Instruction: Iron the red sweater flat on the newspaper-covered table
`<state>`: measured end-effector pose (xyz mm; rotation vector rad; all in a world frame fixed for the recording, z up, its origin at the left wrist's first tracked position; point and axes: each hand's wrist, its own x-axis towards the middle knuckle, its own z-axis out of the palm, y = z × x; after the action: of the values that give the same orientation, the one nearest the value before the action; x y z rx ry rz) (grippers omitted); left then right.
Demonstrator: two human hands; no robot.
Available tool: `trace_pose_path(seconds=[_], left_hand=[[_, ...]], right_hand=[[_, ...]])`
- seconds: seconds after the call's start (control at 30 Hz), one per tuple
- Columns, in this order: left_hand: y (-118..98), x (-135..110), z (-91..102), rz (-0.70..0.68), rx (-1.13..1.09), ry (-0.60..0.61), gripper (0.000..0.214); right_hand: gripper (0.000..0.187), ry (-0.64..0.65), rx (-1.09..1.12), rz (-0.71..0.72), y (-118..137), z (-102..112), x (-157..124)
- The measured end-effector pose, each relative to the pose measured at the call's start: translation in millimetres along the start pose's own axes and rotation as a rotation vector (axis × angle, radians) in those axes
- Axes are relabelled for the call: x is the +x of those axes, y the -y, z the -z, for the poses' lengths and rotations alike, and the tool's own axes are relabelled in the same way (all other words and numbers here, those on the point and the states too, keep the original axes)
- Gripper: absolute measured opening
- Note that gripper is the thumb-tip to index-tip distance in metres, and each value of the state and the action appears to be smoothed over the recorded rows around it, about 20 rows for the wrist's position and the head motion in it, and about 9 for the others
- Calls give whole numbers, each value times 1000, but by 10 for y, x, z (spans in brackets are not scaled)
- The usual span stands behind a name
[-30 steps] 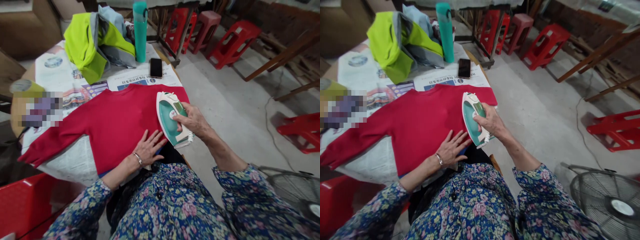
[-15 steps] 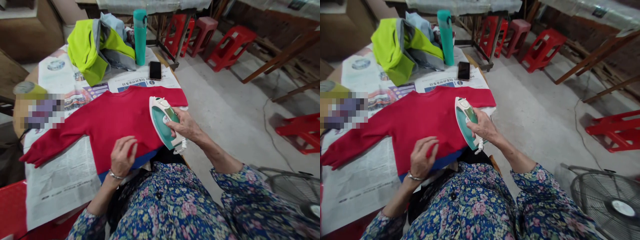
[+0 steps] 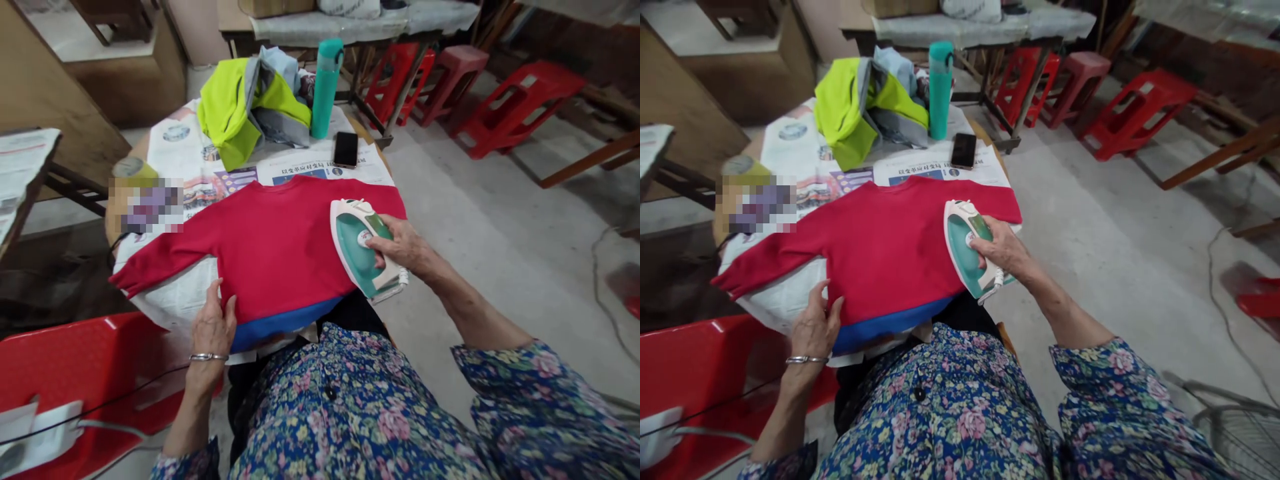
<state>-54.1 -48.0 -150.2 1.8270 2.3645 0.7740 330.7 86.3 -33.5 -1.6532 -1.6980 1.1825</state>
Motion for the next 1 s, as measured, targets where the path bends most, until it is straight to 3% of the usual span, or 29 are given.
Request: trace_pose_path(seconds=[0.33,0.5,0.57,0.67,0.77,1.0], left_hand=[[-69,-19,91,129,5,176,44],[-76,-49,212,184,97,308,44],[-92,-70,266,166,177,257,49],[-154,31,267,32,231,62,69],[-314,353,59,-215,116,19,76],[-1003,1190,-805,-483,81,280,64]], right_hand=[[15,-79,-70,-40,31,98,207],[22,-73,-59,-21,107,76,160],[24,-63,-43,4,130,26,95],[23,-1,-27,39,144,-82,6],[20,70,-21,55,138,-190,-26],[17,47,43,60,148,-204,159]])
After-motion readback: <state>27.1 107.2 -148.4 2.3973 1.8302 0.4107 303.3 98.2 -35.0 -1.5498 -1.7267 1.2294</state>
